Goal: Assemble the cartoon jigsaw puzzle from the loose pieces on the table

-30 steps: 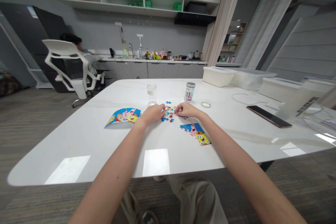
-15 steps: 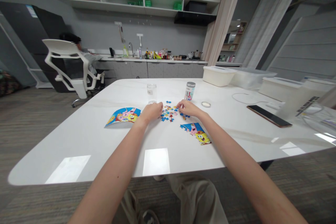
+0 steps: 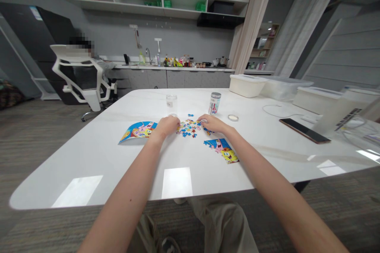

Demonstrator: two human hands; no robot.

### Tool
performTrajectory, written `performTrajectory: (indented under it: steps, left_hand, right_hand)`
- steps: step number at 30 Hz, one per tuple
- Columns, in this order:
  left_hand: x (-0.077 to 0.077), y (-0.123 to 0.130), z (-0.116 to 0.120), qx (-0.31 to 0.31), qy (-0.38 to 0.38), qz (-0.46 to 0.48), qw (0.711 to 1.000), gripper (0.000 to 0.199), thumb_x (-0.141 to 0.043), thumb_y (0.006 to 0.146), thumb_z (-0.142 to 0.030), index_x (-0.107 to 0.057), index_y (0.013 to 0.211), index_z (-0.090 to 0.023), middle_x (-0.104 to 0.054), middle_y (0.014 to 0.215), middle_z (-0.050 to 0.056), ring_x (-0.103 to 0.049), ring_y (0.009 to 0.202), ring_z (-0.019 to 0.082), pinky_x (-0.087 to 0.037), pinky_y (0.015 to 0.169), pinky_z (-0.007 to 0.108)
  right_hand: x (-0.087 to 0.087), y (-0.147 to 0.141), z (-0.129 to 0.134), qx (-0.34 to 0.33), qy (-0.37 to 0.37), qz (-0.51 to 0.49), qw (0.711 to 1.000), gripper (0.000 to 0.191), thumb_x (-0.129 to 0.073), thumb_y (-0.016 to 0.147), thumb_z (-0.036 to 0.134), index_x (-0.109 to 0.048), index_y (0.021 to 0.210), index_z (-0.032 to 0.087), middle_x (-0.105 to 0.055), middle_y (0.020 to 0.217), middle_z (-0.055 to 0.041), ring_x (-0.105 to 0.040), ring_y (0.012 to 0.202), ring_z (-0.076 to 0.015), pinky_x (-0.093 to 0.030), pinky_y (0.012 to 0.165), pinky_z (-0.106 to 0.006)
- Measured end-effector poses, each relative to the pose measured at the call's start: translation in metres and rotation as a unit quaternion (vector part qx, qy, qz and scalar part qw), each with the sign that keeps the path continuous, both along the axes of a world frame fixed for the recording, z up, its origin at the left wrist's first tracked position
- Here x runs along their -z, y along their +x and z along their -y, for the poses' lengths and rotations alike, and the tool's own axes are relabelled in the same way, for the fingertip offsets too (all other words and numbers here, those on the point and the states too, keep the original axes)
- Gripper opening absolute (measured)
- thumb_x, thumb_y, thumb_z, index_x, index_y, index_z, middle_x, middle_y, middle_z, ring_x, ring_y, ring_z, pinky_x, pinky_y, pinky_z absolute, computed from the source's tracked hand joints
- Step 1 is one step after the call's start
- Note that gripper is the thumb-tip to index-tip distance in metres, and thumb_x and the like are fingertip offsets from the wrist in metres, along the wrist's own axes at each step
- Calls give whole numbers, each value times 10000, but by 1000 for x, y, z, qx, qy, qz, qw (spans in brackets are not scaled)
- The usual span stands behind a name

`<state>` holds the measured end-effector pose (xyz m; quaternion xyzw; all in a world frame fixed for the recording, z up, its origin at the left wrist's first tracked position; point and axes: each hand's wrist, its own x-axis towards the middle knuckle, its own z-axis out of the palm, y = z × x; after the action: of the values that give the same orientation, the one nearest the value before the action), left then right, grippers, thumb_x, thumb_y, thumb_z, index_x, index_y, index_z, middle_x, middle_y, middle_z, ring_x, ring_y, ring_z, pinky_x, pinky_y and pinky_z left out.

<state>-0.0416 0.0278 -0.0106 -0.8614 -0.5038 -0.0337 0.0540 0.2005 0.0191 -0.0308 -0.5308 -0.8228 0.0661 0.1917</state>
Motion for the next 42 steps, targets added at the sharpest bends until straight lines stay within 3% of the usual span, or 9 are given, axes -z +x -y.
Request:
performTrajectory:
  steps: [5,13,20,29,36,42]
  left_hand:
    - [0,2,1,19,2,-3,1000,315,-465,884,-198,-726,1053,-248,-702,1074,102,-653,1019,249,-506,869,329]
    - [0,2,0,22,-2,-2,1000,325,-454,883,-196,-728,1053,-237,-703,1072,109,-652,1015,263,-513,856,348]
    - [-2,4,4,20,-5,-9,1000,322,-451,886,-193,-726,1050,-230,-701,1066,105,-657,1002,248,-508,864,333]
    - [-1,7,5,32,12,-19,999,317,-443,896,-194,-726,1037,-224,-706,1033,121,-671,965,252,-516,840,343]
    - [-2,7,2,30,9,-26,999,317,-448,885,-193,-726,1033,-232,-711,1016,107,-665,972,239,-511,838,323]
    - [-3,9,4,26,0,-25,999,329,-439,893,-205,-715,1067,-238,-701,1059,106,-654,994,239,-498,861,327]
  right_hand:
    - [-2,-3,4,-59,-7,-6,998,322,-554,833,91,-699,1112,159,-654,1233,-109,-612,1135,-208,-423,1035,-326]
    - [-1,1,-1,-32,10,10,999,234,-537,820,64,-722,946,134,-701,1084,-110,-635,1055,-208,-450,988,-322]
    - [6,-4,1,-30,11,-8,999,324,-498,904,171,-608,1206,137,-612,1281,-129,-573,1182,-205,-399,1061,-349]
    - [5,-22,-17,-9,-48,41,998,469,-381,975,355,-489,1389,163,-419,1499,-105,-336,1415,-243,-268,1165,-399]
    - [0,-19,-18,-19,-55,43,997,440,-346,986,366,-557,1305,150,-530,1405,-136,-480,1311,-262,-341,1105,-406]
    - [-4,-11,-9,-19,-40,-11,999,388,-305,1005,304,-566,1260,173,-603,1315,-101,-555,1212,-199,-381,1060,-347]
